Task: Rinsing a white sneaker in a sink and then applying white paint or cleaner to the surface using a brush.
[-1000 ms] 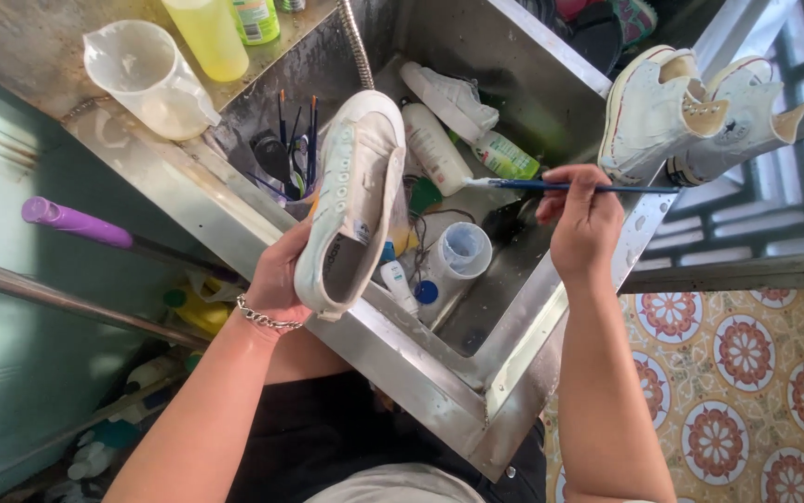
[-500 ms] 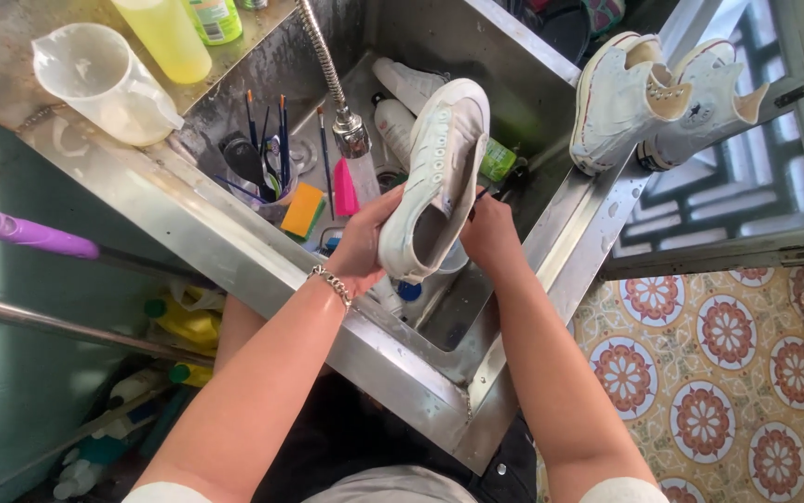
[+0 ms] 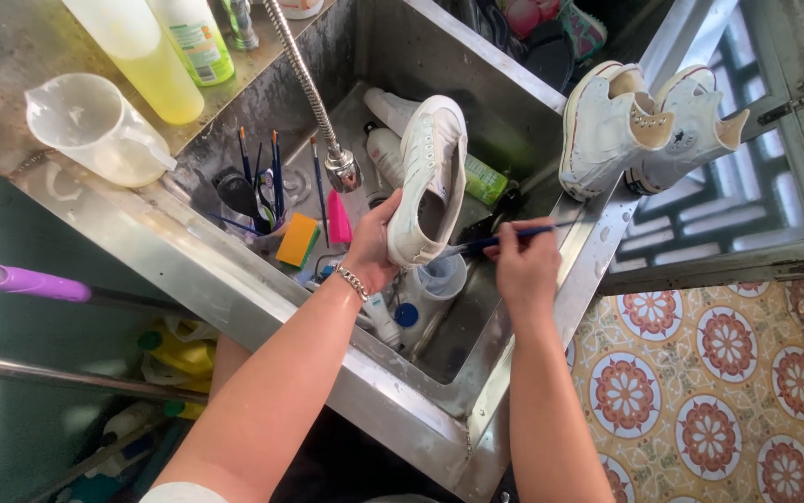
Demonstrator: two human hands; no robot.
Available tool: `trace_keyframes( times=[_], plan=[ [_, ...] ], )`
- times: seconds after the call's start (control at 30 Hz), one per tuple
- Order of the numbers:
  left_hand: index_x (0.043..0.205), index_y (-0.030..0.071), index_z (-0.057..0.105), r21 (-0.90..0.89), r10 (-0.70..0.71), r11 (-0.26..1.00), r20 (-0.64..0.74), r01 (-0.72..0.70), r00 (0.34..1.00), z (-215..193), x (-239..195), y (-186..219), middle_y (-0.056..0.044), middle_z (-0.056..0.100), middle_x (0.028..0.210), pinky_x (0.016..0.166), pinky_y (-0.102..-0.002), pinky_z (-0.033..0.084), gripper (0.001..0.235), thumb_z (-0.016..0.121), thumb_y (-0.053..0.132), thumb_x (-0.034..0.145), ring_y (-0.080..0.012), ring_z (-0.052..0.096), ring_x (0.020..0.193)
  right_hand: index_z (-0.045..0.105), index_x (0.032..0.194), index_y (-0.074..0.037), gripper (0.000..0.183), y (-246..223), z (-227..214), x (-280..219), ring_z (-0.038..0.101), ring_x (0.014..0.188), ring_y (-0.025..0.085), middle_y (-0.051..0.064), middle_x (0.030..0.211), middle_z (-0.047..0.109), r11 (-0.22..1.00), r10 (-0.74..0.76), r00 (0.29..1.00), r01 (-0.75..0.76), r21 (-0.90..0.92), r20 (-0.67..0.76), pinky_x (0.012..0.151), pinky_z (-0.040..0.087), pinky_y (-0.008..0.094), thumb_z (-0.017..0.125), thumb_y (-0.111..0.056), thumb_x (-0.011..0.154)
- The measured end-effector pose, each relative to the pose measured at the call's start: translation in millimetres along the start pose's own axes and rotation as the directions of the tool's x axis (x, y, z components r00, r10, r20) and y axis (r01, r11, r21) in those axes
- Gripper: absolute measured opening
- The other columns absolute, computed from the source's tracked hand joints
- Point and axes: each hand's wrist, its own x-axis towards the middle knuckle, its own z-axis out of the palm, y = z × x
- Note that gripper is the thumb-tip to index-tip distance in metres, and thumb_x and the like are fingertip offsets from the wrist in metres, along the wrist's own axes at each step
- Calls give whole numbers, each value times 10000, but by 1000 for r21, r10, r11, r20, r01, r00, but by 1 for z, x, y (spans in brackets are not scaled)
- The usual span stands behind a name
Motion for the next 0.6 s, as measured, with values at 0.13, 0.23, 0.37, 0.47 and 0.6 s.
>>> trace_keyframes(
  times=[0.13,0.23,0.37,0.47,0.6],
  plan=[
    [1504,119,842,55,17,998,-109,-12,994,16,-9,10,-98,927,1322,1133,-472,708,496,701,504,1226,-225,901,1195,569,1270,-22,137,-1,-25,-28,871,707,345,228,976,837,923,-121,835,294,250,-537,676,752,422,691,-60,1320],
    [1756,157,667,141,41,990,-184,-15,982,38,-8,3,-120,767,1645,1238,-607,674,640,628,539,1244,-336,791,1454,454,1343,-117,100,13,-32,-39,808,762,308,212,1054,749,784,-135,701,508,357,-700,747,715,365,528,-62,1383],
    [1873,199,489,213,37,977,-208,8,977,24,35,-17,-156,586,1879,1299,-711,615,691,513,568,1289,-430,677,1637,440,1376,-138,71,18,-27,-43,772,785,289,228,1127,723,606,-182,679,647,462,-711,776,693,331,490,-89,1385],
    [1927,222,317,266,58,964,-236,7,970,25,57,-23,-148,409,1985,1345,-779,542,762,472,605,1287,-454,563,1737,475,1343,-149,70,0,-16,-39,770,738,289,255,1066,729,613,-227,700,643,459,-677,715,693,331,524,-105,1366],
    [1929,149,276,360,162,931,-250,-64,955,15,88,-35,-246,363,1967,1312,-804,560,798,436,614,1301,-525,501,1754,449,1306,-106,140,-20,-9,-36,820,712,306,275,1046,778,711,-386,700,641,290,-601,692,719,383,588,-117,1326]
  ],
)
